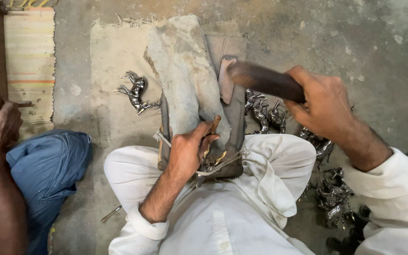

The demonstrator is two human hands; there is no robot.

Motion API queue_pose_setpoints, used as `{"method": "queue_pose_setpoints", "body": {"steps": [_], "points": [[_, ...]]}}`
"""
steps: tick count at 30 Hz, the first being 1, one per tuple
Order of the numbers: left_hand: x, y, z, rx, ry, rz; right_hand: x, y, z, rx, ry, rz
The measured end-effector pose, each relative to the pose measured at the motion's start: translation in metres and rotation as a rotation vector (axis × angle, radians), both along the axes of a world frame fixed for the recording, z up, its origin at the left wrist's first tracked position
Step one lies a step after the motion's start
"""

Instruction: The person sits cross-legged on the floor and uses a wooden mallet with a small punch to hammer and refine details on silver metal animal figurines, holding each figurine steady and repositioning it between strikes.

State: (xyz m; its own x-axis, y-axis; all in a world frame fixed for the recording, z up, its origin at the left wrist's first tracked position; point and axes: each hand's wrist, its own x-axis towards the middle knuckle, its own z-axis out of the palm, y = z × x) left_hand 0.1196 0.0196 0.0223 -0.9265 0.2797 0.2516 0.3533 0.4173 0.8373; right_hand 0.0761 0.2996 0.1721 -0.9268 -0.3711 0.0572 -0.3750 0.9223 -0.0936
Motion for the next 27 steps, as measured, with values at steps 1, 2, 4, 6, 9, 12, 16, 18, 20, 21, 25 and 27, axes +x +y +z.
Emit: {"method": "queue_pose_setpoints", "body": {"steps": [1,2,4,6,9,12,16,18,20,21,25,27], "points": [[0.0,0.0,0.0,0.028,0.021,-0.007,0.0,0.0,0.0,-0.002,-0.055,-0.056],[0.0,0.0,0.0,0.057,0.043,-0.017,0.001,0.001,0.0,0.078,-0.017,0.023],[0.001,-0.001,0.001,0.116,0.046,0.006,0.002,0.002,-0.001,0.239,0.058,0.171],[0.002,-0.003,0.003,0.182,-0.002,0.085,0.002,0.004,-0.001,0.255,0.082,0.129],[0.002,-0.006,0.004,0.216,-0.044,0.057,-0.003,0.006,-0.001,0.143,0.042,0.074],[0.0,-0.005,0.004,0.126,-0.073,0.095,-0.008,0.002,0.0,-0.027,0.023,0.006],[0.001,-0.003,0.002,0.12,-0.054,0.086,-0.011,-0.013,0.006,0.117,0.065,0.15],[0.002,-0.001,0.001,0.125,0.019,0.064,-0.01,-0.021,0.012,0.239,0.077,0.129],[0.004,-0.001,0.0,0.11,0.035,0.065,-0.009,-0.025,0.019,0.348,0.038,0.128],[0.005,-0.001,0.0,0.1,0.037,0.075,-0.01,-0.026,0.021,0.392,-0.009,0.139],[0.004,-0.001,-0.001,0.104,0.039,0.06,-0.009,-0.025,0.026,0.248,0.093,0.185],[0.004,-0.002,-0.001,0.116,0.018,0.062,-0.008,-0.019,0.027,0.112,0.065,0.064]]}}
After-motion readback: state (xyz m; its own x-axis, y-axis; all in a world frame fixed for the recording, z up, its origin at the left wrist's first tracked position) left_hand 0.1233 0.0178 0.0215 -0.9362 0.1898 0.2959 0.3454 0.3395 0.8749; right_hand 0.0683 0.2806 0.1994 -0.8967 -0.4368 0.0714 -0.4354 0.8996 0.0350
